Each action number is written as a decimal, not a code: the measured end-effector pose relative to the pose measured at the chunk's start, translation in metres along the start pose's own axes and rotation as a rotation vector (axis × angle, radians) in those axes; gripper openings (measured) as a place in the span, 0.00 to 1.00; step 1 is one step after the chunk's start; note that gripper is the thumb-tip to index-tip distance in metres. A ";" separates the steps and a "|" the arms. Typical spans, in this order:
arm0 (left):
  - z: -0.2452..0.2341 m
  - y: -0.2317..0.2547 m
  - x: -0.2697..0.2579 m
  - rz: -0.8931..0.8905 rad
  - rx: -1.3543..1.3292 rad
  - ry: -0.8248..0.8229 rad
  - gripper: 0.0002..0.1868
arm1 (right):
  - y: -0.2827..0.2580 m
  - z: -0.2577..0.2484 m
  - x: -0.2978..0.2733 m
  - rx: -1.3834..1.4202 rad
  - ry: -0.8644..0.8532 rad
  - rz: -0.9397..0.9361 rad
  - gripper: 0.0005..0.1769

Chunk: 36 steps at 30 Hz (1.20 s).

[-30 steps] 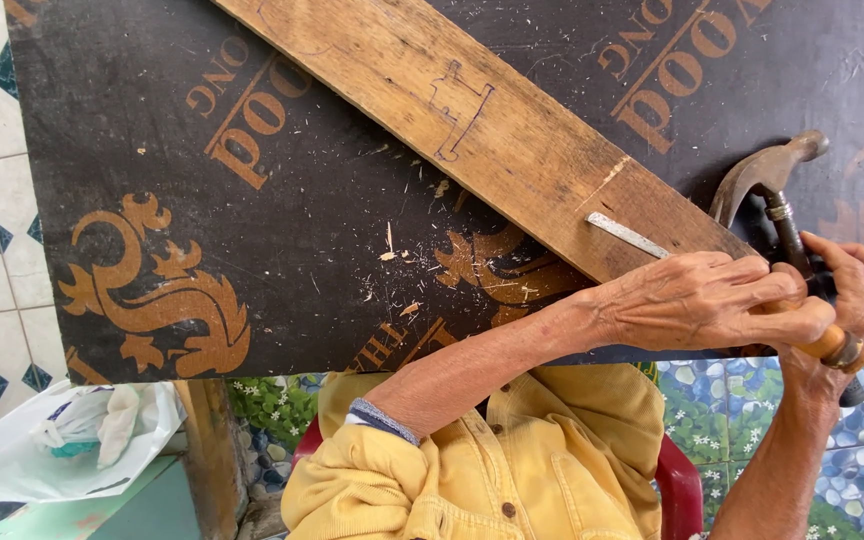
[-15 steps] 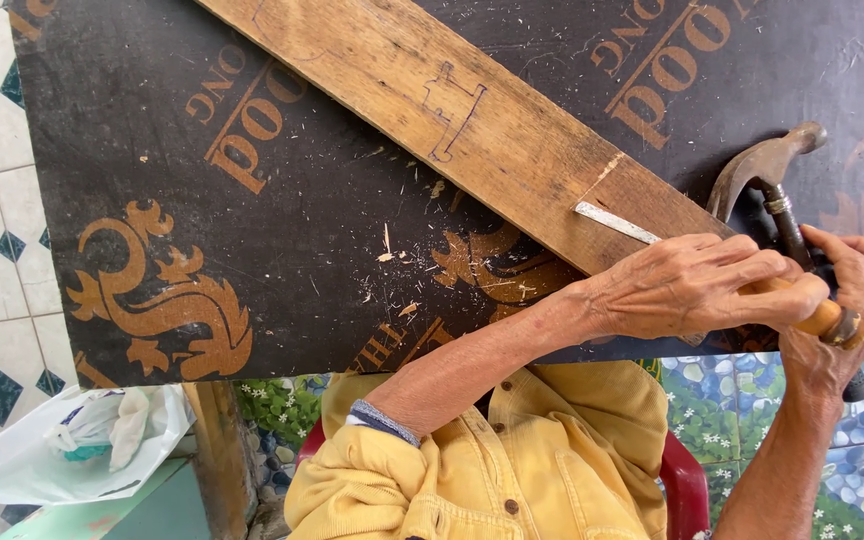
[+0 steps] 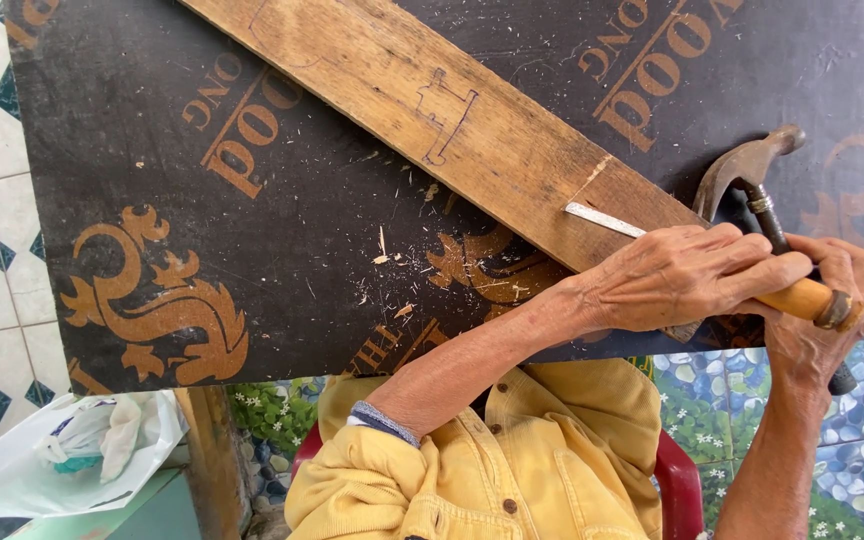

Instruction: Using a chisel and hammer to carve a mark into a wooden plank on a workbench, then wiping the area with a cloth.

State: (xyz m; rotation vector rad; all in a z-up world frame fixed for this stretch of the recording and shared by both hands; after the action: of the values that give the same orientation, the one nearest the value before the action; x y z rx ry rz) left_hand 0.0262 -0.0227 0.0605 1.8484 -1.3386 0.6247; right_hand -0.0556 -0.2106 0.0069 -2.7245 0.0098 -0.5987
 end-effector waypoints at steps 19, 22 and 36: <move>0.002 -0.005 0.005 -0.041 -0.047 0.021 0.11 | 0.007 -0.057 -0.025 0.541 0.034 0.748 0.08; 0.002 -0.006 0.007 -0.035 -0.047 -0.006 0.11 | -0.006 -0.070 -0.041 0.719 0.118 0.799 0.10; 0.014 -0.016 0.013 -0.178 0.053 0.086 0.12 | 0.002 -0.064 -0.095 0.735 0.363 0.772 0.20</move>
State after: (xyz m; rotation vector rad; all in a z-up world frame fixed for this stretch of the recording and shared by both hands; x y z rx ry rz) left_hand 0.0447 -0.0387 0.0580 1.9357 -1.0971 0.6430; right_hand -0.1682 -0.2269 0.0223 -1.6845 0.7344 -0.6629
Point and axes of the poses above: each hand's wrist, its own x-axis towards the middle knuckle, its own z-axis out of the palm, y = z × x, the point moved 6 cm from there along x, towards the middle knuckle, and after that the axes turned 1 degree about z, right-handed, at the moved point
